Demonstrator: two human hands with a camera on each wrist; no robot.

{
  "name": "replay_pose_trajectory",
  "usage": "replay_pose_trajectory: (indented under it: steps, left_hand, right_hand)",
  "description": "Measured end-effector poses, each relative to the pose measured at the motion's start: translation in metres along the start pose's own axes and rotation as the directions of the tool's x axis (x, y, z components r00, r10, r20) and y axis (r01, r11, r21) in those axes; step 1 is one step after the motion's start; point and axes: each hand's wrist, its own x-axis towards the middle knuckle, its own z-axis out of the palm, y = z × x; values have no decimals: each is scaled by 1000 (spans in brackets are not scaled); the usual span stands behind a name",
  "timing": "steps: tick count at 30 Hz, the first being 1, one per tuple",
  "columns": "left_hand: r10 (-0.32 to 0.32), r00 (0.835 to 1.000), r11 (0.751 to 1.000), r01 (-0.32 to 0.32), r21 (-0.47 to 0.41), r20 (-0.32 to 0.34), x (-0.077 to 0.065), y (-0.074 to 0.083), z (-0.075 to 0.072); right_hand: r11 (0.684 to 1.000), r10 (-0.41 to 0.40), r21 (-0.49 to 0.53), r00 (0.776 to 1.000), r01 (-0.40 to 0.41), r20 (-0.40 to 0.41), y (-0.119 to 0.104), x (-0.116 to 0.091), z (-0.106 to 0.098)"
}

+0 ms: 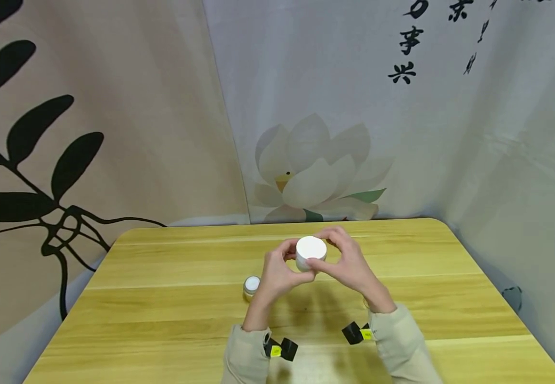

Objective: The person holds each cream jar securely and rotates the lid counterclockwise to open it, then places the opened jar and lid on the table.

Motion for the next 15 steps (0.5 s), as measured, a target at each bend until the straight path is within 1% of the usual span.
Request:
replay_pose_trajectory:
  steps: [2,5,9,12,15]
  left_hand:
    - [3,1000,1000,-3,5,2,0,-1,0]
    - [0,1000,1000,0,2,14,-2,15,-2]
    - [-15,1000,1000,15,-13,18,-2,18,-2]
    - [-15,1000,1000,15,-20,7,0,1,2]
    - [3,1000,1000,-3,-16,2,-1,-3,2]
  right_hand:
    - [1000,-25,14,999,25,40,1,-1,-2]
    - [999,-36,12,996,35,77,3,-2,-4]
    - [1000,29,2,999,-29,35,1,-2,-1]
    - [998,62,7,998,-62,-7,0,-1,1]
    - [999,42,21,999,-42,-10,2,-1,0]
